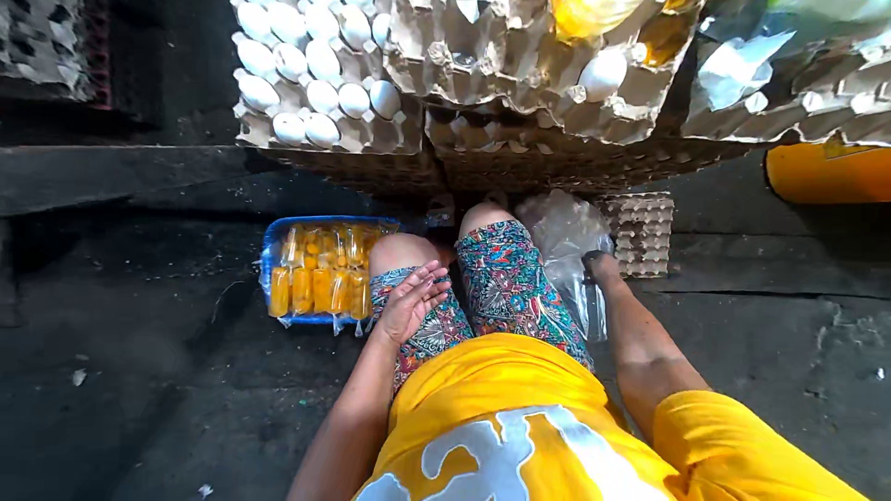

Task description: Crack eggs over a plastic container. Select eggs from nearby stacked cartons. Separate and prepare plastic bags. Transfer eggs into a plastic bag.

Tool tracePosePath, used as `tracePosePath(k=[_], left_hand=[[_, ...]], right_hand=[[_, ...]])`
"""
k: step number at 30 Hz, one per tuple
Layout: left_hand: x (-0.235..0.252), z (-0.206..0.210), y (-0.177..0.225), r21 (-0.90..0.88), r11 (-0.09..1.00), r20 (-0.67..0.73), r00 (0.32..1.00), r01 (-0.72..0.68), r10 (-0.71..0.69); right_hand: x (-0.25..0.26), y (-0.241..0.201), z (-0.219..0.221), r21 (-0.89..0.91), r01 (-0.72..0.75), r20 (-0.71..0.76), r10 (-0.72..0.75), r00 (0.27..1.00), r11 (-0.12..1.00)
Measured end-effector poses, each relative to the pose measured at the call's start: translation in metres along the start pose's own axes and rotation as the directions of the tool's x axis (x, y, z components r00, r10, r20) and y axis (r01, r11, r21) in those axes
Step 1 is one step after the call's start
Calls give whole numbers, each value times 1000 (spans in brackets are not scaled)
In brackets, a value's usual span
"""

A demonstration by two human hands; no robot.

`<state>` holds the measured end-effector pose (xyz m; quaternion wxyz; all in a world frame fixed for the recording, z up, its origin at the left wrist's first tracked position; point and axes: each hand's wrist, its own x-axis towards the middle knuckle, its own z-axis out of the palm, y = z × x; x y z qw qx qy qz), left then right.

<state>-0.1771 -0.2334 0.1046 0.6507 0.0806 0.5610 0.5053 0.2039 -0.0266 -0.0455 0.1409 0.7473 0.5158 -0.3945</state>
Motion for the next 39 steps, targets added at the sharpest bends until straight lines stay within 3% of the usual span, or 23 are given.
tracePosePath(k=[5, 8, 11, 13, 16, 18, 21, 23, 25, 27, 28, 31, 32, 34, 36, 39], left_hand=[[8, 30, 13, 146, 989, -72, 997, -11, 21], [16, 74, 31, 373, 921, 72, 993, -113, 93], [35, 138, 39, 592, 755, 309, 944, -282, 111], [58, 181, 30, 749, 548, 420, 907, -371, 41], [100, 235, 3, 879, 271, 457, 857, -393, -238], [120, 262, -15, 900, 146, 435, 827, -410, -357], [138, 271, -27, 928, 101, 367, 831, -359, -418], [148, 266, -28, 952, 142, 306, 873, -272, -379], [153, 264, -19, 938, 288, 270, 926, -192, -264], [159, 256, -14, 873, 478, 194, 969, -99, -153], [162, 252, -12, 827, 559, 153, 979, -50, -138], [165, 244, -5, 718, 696, 104, 989, -3, -102], [165, 242, -2, 721, 692, 115, 989, -19, -93], [169, 236, 0, 797, 600, 162, 982, -70, -100], [172, 233, 1, 875, 469, 189, 977, -120, -101], [171, 234, 9, 955, 273, 172, 969, -119, -180]], right_hand=[[12, -21, -13, 303, 81, -138, -40, 990, 949], [-12, -51, -58, 261, 306, -357, -203, 912, 916], [-33, -74, -93, 112, 479, -506, -364, 782, 871], [-42, -85, -101, 83, 522, -493, -420, 762, 849], [-43, -96, -100, 400, 445, -336, -324, 884, 801], [-45, -103, -102, 648, 351, -246, -250, 937, 676], [-50, -110, -104, 793, 266, -163, -231, 959, 548], [-47, -105, -105, 802, 312, -214, -243, 946, 509], [-38, -94, -107, 714, 467, -422, -211, 882, 522], [-35, -88, -111, 496, 571, -613, -203, 764, 654], [-39, -84, -109, 361, 607, -654, -272, 706, 709], [-58, -67, -72, -70, 697, -569, -603, 559, 713], [-56, -57, -55, -147, 709, -491, -673, 554, 690], [-38, -36, -31, -225, 622, -290, -661, 692, 750], [-10, -13, -30, -310, 468, -126, -524, 842, 827], [27, 20, -62, -477, 365, -55, -441, 896, 799]])
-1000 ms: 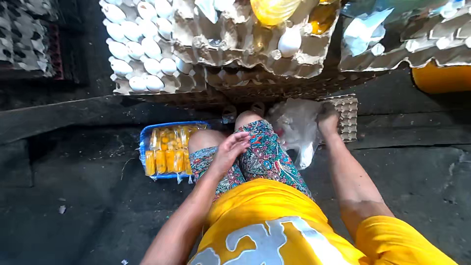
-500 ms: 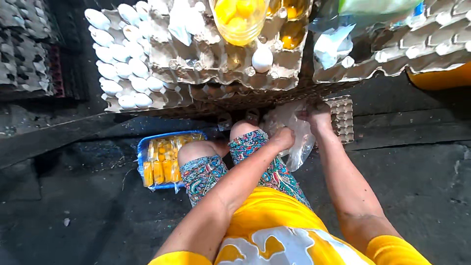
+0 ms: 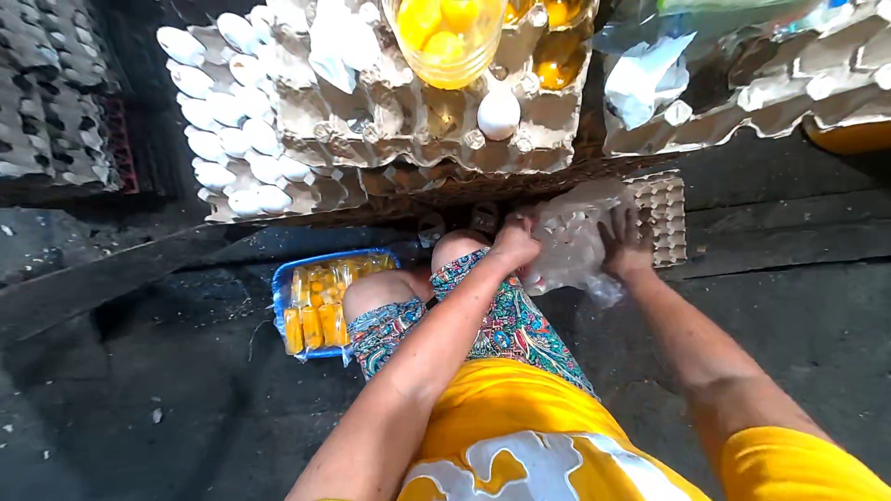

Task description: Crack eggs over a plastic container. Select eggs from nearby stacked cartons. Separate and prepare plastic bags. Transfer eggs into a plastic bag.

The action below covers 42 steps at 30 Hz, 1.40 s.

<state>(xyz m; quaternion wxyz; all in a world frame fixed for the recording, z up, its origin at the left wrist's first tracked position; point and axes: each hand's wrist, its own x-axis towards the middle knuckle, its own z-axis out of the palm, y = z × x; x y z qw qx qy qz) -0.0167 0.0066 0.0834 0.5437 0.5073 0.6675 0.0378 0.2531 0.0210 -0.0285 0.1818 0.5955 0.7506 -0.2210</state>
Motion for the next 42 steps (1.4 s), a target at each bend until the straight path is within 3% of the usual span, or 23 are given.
tracePosePath(k=[6, 9, 13, 17, 19, 20, 21, 23, 25, 29, 34, 37, 42], left_hand=[[-8, -23, 13, 244, 958, 82, 981, 150, -174], [1, -22, 8, 356, 918, 64, 975, 175, -211], [4, -24, 12, 344, 919, 123, 961, 191, -246], [11, -25, 10, 317, 937, 131, 972, 145, -195], [17, -22, 7, 324, 938, 88, 983, 126, -163], [21, -21, 5, 325, 937, 63, 985, 131, -159], [24, -21, 4, 321, 936, 42, 986, 141, -163], [28, -21, 1, 329, 933, 15, 987, 148, -162], [33, -18, -6, 329, 934, -10, 990, 137, -141], [38, -13, -13, 332, 940, -48, 996, 85, -73], [25, -16, -9, 291, 956, -215, 971, -37, 103], [10, -21, 3, 302, 953, -260, 965, 35, 47], [-26, -37, -1, 249, 968, -372, 922, -15, 110]], right_hand=[[24, 87, -78, -221, 81, 22, -78, 997, 972], [34, 92, -104, -143, -6, 45, 13, 999, 990], [52, 53, -107, 55, -115, 89, 110, 990, 992], [31, -38, -93, 61, -46, -66, 50, 997, 997], [19, -70, -67, 77, 35, 13, -36, 999, 996], [11, -80, -51, 119, 74, 126, -89, 988, 990], [4, -88, -39, 173, 85, 275, -131, 952, 981], [-7, -99, -27, 197, 120, 546, -210, 811, 973], [-16, -98, -19, 201, 146, 598, -239, 765, 969], [-27, -84, -24, 232, 140, 405, -226, 886, 963], [-27, -74, -58, 387, 149, 171, -230, 958, 910], [-23, -78, -83, 467, 148, -5, -164, 986, 872], [-30, -99, -116, 418, 198, 30, -232, 972, 887]])
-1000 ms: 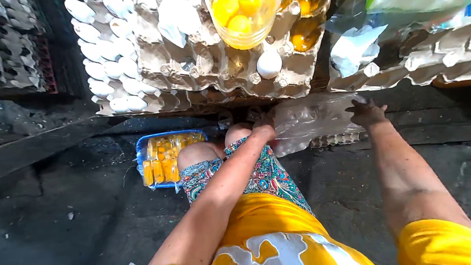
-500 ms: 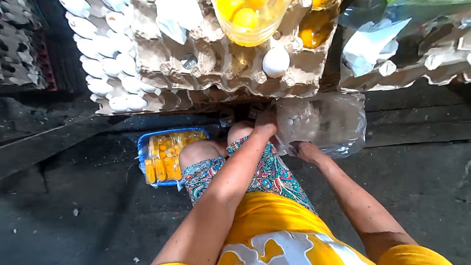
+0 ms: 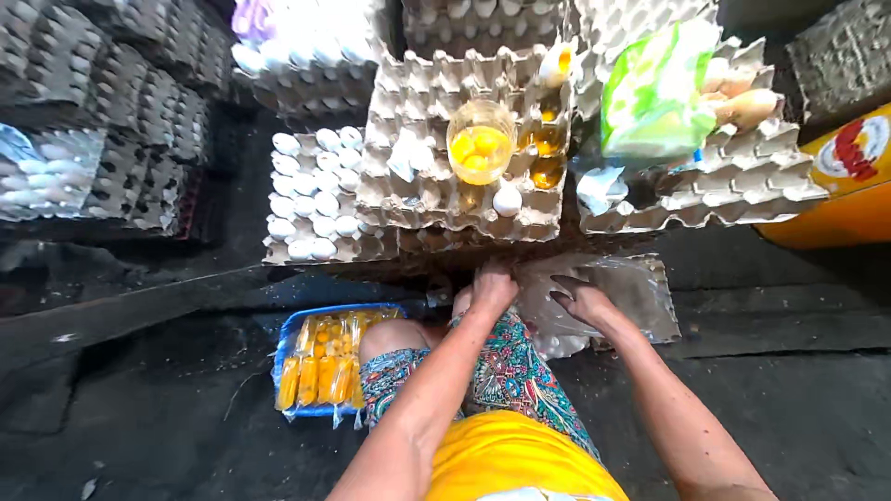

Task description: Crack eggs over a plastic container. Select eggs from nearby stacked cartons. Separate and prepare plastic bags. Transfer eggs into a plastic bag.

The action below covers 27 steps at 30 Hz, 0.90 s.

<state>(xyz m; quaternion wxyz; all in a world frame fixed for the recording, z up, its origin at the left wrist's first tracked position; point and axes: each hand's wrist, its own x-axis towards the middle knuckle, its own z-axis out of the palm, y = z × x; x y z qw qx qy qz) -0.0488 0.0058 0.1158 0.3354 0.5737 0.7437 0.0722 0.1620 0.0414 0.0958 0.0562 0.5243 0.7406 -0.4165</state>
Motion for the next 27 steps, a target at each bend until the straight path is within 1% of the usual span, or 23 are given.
tracePosePath(k=[2, 3, 6, 8, 10, 11, 12, 13, 14, 15, 16, 17, 19, 20, 22, 23, 25, 27], left_hand=[[-17, -22, -20, -72, 997, -19, 999, 27, -29], [-27, -30, -36, -99, 995, -64, 998, 20, -27], [-65, -47, -97, -175, 984, -194, 981, -11, -24], [-99, -48, -140, -260, 966, -259, 963, 2, -72], [-138, -48, -171, -343, 936, -271, 946, 78, -178], [-157, -46, -181, -390, 915, -276, 935, 102, -221], [-175, -43, -188, -429, 896, -285, 923, 119, -259], [-191, -39, -193, -466, 875, -298, 908, 129, -293], [-205, -34, -195, -502, 856, -328, 889, 123, -320], [-217, -28, -196, -536, 836, -354, 869, 114, -345], [-226, -24, -195, -568, 817, -374, 852, 103, -367], [-233, -20, -193, -597, 798, -391, 837, 86, -383], [-242, -13, -185, -643, 763, -410, 816, 57, -407], [-243, -11, -181, -654, 755, -419, 811, 42, -408], [-245, -11, -172, -659, 752, -427, 820, 6, -381], [-244, -13, -169, -646, 763, -434, 829, -13, -353], [-243, -16, -164, -618, 785, -438, 848, -43, -298], [-241, -17, -162, -599, 798, -441, 861, -70, -255]], right_hand=[[-8, -16, 4, 26, 28, 41, -29, 999, 999], [-14, -23, 7, 42, 47, 43, -48, 998, 998], [-33, -33, 16, 117, 160, 3, -162, 987, 980], [-47, -37, 16, 156, 216, -31, -213, 976, 964], [-61, -42, 9, 193, 259, -107, -242, 964, 946], [-69, -45, 4, 208, 278, -175, -244, 954, 938], [-76, -47, -1, 203, 314, -289, -249, 924, 928], [-80, -48, -6, 169, 369, -439, -266, 858, 914], [-83, -49, -13, 92, 415, -590, -286, 755, 905], [-86, -52, -25, -10, 415, -699, -303, 647, 910], [-88, -55, -40, -103, 382, -770, -316, 554, 918], [-91, -60, -58, -167, 331, -817, -319, 481, 929], [-91, -67, -93, -255, 236, -862, -331, 384, 938], [-88, -69, -107, -306, 206, -863, -362, 353, 929], [-78, -75, -128, -421, 147, -816, -444, 370, 895], [-73, -80, -136, -471, 115, -782, -474, 404, 875], [-60, -90, -148, -544, 49, -708, -489, 509, 838], [-48, -93, -155, -578, 12, -666, -480, 571, 816]])
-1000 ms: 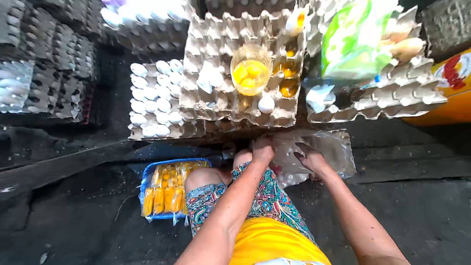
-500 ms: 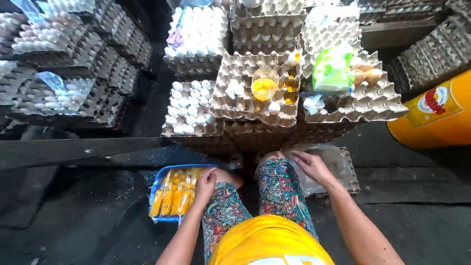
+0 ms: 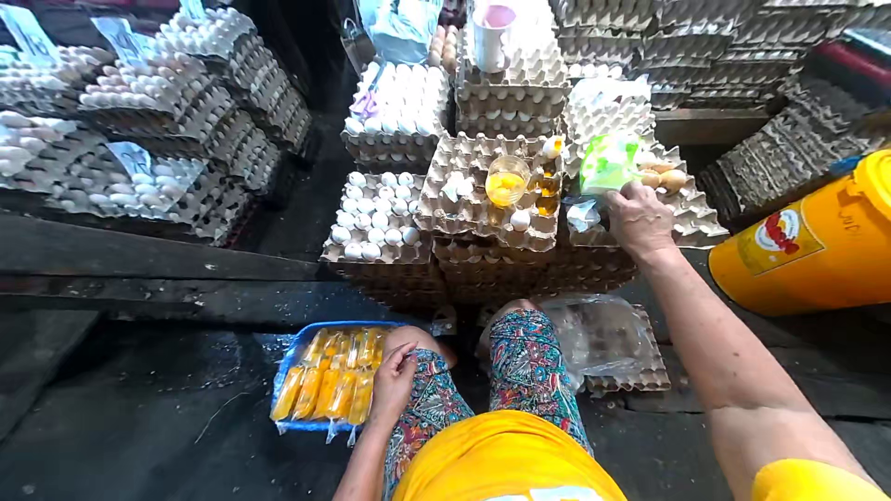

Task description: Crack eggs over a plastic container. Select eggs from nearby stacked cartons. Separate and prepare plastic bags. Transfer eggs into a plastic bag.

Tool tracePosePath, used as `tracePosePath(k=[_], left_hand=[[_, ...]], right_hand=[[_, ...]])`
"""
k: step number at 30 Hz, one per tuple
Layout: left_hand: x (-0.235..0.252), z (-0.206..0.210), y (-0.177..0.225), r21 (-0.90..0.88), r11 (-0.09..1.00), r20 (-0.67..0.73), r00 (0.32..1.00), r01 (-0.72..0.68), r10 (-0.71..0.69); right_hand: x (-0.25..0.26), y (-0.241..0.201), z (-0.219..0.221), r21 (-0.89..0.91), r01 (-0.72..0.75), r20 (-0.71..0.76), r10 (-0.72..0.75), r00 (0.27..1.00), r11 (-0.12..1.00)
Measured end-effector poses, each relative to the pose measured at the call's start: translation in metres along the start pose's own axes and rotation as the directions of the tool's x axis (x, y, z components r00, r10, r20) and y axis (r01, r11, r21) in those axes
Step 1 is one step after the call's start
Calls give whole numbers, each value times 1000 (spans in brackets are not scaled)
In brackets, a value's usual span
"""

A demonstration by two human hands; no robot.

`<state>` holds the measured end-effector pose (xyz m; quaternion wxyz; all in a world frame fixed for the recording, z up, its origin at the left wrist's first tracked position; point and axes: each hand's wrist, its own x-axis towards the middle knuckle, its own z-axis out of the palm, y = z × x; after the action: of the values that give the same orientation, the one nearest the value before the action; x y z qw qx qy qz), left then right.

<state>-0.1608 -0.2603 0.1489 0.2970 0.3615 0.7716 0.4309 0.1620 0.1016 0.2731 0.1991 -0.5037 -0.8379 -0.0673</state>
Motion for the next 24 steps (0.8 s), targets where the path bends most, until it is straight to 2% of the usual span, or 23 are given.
tracePosePath(k=[2, 5, 8, 10, 12, 16, 21, 22, 24], left_hand=[[-1, 1, 2, -4, 1000, 13, 1000, -26, 26], [-5, 1, -2, -14, 999, 13, 999, -34, 34], [-11, -2, -8, -28, 999, 24, 999, 23, -22], [-13, -4, -12, -27, 999, 38, 998, 48, -47], [-13, -5, -13, -24, 998, 41, 998, 57, -56], [-13, -4, -9, -17, 996, 62, 995, 85, -84], [-13, 4, -8, -27, 996, 114, 990, 83, -79], [-12, 5, -8, -32, 996, 126, 989, 83, -78], [-13, 7, -5, -21, 996, 148, 985, 88, -84]], right_hand=[[7, 1, 0, 9, -23, 30, 23, 999, 1000], [9, 4, -9, 169, -92, 30, 89, 996, 981], [9, 18, -13, 402, -195, 102, 168, 980, 895], [8, 28, -15, 482, -284, 159, 236, 959, 829], [6, 32, -19, 436, -308, 150, 269, 951, 846], [2, 26, -31, 219, -251, 105, 233, 967, 943], [0, -14, -39, 207, -4, 29, -2, 1000, 978], [3, -22, -35, 193, 25, 44, -34, 998, 981], [11, -37, -25, 135, -8, 124, -9, 992, 991]])
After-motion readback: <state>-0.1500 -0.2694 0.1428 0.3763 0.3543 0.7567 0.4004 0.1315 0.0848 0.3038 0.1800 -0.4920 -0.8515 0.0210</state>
